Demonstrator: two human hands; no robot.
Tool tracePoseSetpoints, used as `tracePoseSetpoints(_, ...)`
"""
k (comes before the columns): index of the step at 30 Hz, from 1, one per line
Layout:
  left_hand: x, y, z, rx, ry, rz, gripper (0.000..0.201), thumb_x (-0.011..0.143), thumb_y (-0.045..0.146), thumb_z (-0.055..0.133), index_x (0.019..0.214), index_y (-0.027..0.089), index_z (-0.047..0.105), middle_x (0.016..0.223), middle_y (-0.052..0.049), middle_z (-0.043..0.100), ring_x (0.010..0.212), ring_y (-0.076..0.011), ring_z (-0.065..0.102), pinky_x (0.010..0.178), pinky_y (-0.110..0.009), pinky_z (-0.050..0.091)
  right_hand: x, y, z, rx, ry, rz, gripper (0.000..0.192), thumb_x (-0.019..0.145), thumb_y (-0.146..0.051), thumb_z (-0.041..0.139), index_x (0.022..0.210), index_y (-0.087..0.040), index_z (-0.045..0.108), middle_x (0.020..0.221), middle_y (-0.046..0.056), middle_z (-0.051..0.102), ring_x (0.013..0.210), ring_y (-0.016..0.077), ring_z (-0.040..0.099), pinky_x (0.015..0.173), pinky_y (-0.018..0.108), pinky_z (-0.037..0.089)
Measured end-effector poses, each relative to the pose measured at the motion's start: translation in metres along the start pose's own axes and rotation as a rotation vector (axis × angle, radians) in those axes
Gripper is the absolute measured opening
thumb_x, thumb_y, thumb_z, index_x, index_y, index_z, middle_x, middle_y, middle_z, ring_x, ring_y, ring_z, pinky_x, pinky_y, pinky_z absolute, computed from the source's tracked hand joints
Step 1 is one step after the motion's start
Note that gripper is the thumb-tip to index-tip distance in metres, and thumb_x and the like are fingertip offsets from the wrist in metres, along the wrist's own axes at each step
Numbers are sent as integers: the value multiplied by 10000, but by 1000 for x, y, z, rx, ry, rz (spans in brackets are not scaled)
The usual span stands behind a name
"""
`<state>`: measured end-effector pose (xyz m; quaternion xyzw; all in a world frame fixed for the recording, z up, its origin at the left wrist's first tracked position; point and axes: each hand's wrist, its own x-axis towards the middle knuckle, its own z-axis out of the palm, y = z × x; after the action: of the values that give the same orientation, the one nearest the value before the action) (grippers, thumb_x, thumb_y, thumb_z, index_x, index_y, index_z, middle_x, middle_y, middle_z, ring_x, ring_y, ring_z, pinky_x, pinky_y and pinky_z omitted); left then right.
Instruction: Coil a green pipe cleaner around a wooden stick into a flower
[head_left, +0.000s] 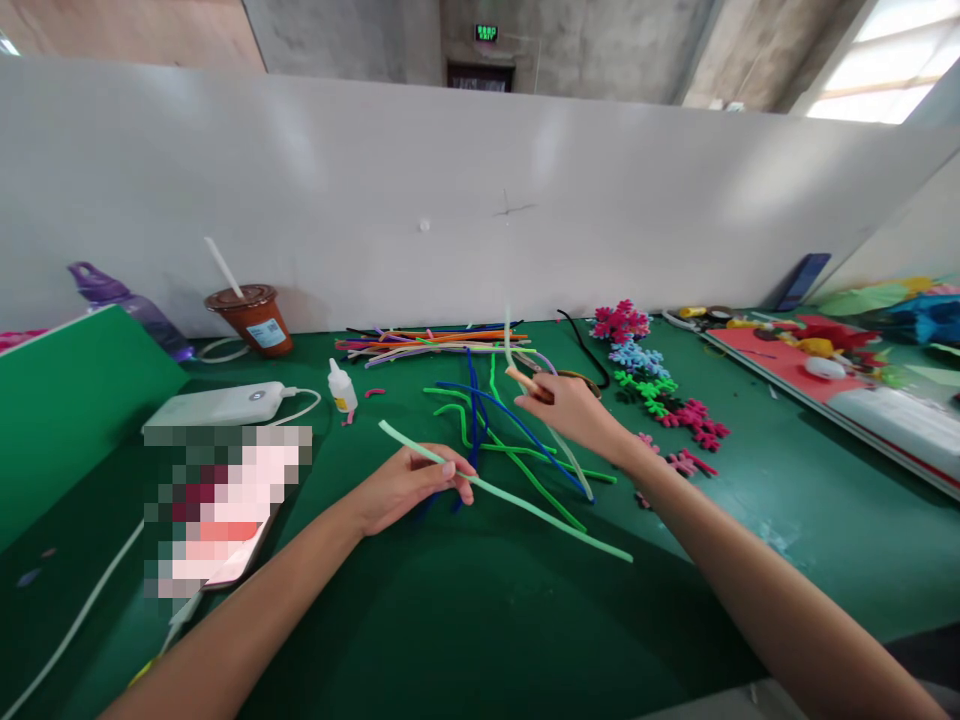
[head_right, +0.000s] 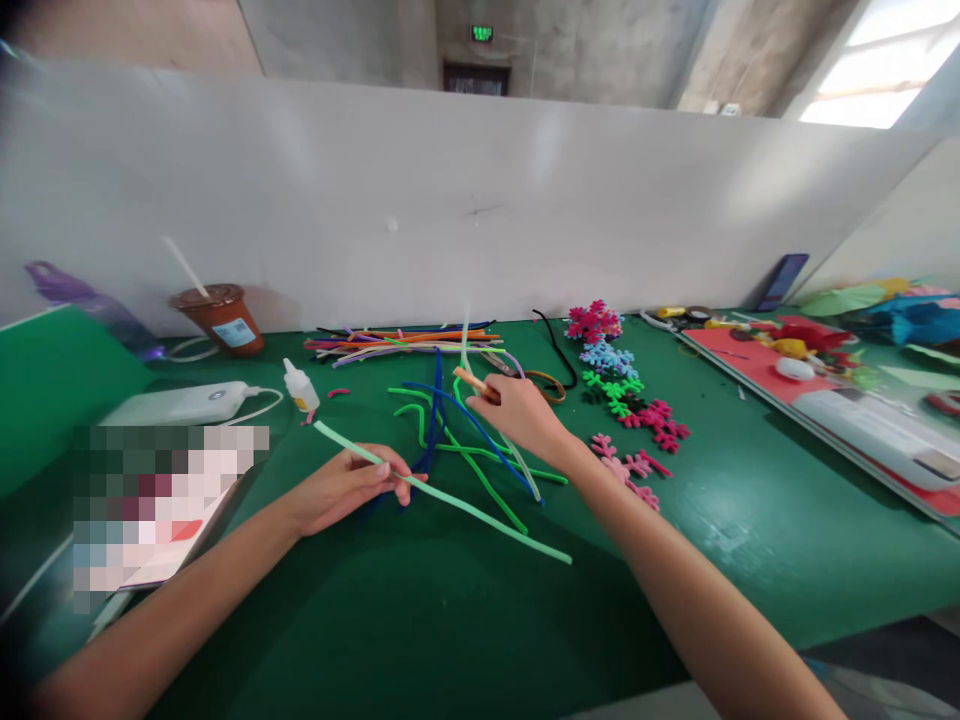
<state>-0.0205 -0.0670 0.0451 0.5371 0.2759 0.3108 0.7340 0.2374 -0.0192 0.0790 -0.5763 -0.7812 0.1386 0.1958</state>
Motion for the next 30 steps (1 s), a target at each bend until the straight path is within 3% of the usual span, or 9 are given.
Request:
tracePoseSetpoints(3, 0, 0, 1, 14, 15, -9, 201, 834, 323, 641, 892, 142, 705, 759, -80, 712, 821, -195, 644, 925, -387, 415, -6, -3, 5, -65, -270, -94, 339, 822, -483, 558, 685, -181, 490, 657, -7, 563, 558, 108, 483, 518, 230, 269)
tracePoseSetpoints(6, 0, 0, 1, 17, 22, 1, 188, 834, 310, 643, 884, 140, 705, 748, -69, 708, 783, -179, 644, 935, -388, 416, -12, -5, 12, -117, -365, -129, 291, 790, -461, 613, 730, -181, 560, 713, 15, 610, 584, 132, 530, 508, 236, 267)
tracePoseSetpoints(11, 1, -1, -3, -37, 52, 5, 187, 828, 301, 655, 902, 137, 707, 768, -70, 709, 821, -184, 648, 932, -382, 431, -6, -7, 26, -204, -255, -83, 131, 834, -280, 541, 877, -174, 604, 776, 75, 642, 698, 217, 607, 568, 257, 323)
tracePoseSetpoints(16, 3, 3, -7, -140, 147, 36, 173, 795, 292, 694, 791, 120, 715, 596, -16, 625, 697, -144, 620, 904, -383, 470, 13, -5, 36, -186, -42, -47, 207, 862, -262, 526, 1028, -146, 562, 1021, 134, 630, 946, 266, 598, 742, 311, 406)
tracePoseSetpoints(19, 2, 6, -4, -206, 158, 61, 206, 776, 325, 710, 720, 127, 707, 499, 16, 533, 590, -108, 553, 803, -335, 506, 13, -8, 29, -129, 79, -44, 236, 924, -314, 449, 1045, -138, 548, 1058, 120, 617, 1021, 229, 565, 833, 301, 409)
tracePoseSetpoints(21, 2, 7, 1, -227, 149, 69, 241, 777, 360, 704, 695, 134, 699, 506, 22, 492, 580, -98, 522, 725, -286, 509, 7, -14, 20, 39, 88, -23, 320, 966, -351, 340, 997, -142, 580, 965, 92, 647, 906, 191, 603, 784, 282, 440)
tracePoseSetpoints(23, 0, 7, 10, -227, 137, 79, 255, 783, 380, 692, 694, 142, 697, 676, -4, 546, 682, -105, 542, 732, -269, 508, -3, -24, 12, 402, 28, -9, 374, 963, -390, 340, 984, -152, 628, 945, 74, 668, 874, 180, 622, 765, 277, 467)
tracePoseSetpoints(27, -1, 2, 27, -178, 130, 101, 230, 813, 350, 660, 700, 157, 716, 1115, -62, 554, 1104, -210, 483, 964, -368, 451, -20, -49, 14, 809, -100, -141, 317, 936, -376, 424, 1061, -208, 662, 1101, 42, 635, 1000, 167, 596, 884, 296, 463)
tracePoseSetpoints(30, -1, -4, 33, -182, 111, 33, 280, 797, 403, 668, 685, 149, 706, 967, -73, 617, 1015, -219, 548, 943, -376, 441, -26, -62, 30, 915, -250, -157, 320, 933, -370, 427, 1117, -209, 634, 1181, 57, 581, 913, 142, 620, 751, 259, 515)
